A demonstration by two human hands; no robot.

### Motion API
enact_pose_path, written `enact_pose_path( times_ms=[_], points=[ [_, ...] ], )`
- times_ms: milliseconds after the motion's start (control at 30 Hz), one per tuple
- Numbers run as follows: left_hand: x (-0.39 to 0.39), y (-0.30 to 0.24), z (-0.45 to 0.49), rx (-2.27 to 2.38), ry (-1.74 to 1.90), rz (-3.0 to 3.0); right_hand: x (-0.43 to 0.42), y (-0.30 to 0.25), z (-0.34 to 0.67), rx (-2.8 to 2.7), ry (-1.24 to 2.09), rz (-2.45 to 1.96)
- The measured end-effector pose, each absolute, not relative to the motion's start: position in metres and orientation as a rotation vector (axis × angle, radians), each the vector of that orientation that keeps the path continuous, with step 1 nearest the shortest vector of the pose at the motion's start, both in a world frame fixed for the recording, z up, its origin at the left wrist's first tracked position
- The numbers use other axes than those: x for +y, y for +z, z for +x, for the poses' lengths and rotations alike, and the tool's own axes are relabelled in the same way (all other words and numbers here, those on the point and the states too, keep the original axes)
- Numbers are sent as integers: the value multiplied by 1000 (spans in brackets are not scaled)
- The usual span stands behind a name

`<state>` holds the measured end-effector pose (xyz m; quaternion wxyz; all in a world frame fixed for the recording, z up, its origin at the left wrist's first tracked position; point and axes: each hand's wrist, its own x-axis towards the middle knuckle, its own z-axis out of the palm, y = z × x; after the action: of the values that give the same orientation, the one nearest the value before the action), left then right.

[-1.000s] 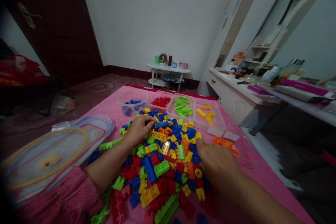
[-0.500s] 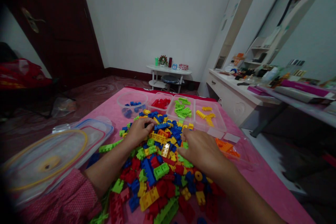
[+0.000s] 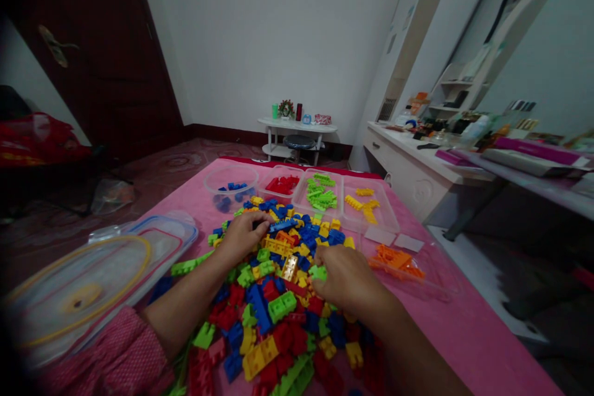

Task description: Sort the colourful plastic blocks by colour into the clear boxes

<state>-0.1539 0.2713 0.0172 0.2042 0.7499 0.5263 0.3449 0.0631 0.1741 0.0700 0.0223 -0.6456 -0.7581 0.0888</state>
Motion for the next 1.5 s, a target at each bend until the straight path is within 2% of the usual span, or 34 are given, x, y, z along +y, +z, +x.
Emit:
enact_pose_path(
  times_ms=[233,333,500,600,767,867,1000,1167,1333,1500],
  points=[
    [272,16,-154,1448,968,2118,180,74,70,-1737,983,-1549],
    [272,15,-155,1447,971,2130,179,77,66,-1571,1141,-1453],
    [273,14,-154,1462,942,2128,182,73,65,-1508,1167,-1393],
    [272,16,-155,1458,930,2111,185,73,66,-1586,1009,-1432],
    [256,35,-152,1436,1200,2228,185,77,60,-1548,833,-1477],
    [242,50,-142,1179,1228,2224,182,75,57,-1438,928,-1380],
    [229,53,-126,747,966,1858,177,65,53,-1318,1153,-1238],
    [224,51,-122,642,849,1662,173,59,43,-1085,1407,-1071],
    [229,57,-133,715,943,2103,178,60,47,-958,1267,-1084],
    [236,40,-135,944,985,2443,184,67,54,-1067,1216,-1203]
  ],
)
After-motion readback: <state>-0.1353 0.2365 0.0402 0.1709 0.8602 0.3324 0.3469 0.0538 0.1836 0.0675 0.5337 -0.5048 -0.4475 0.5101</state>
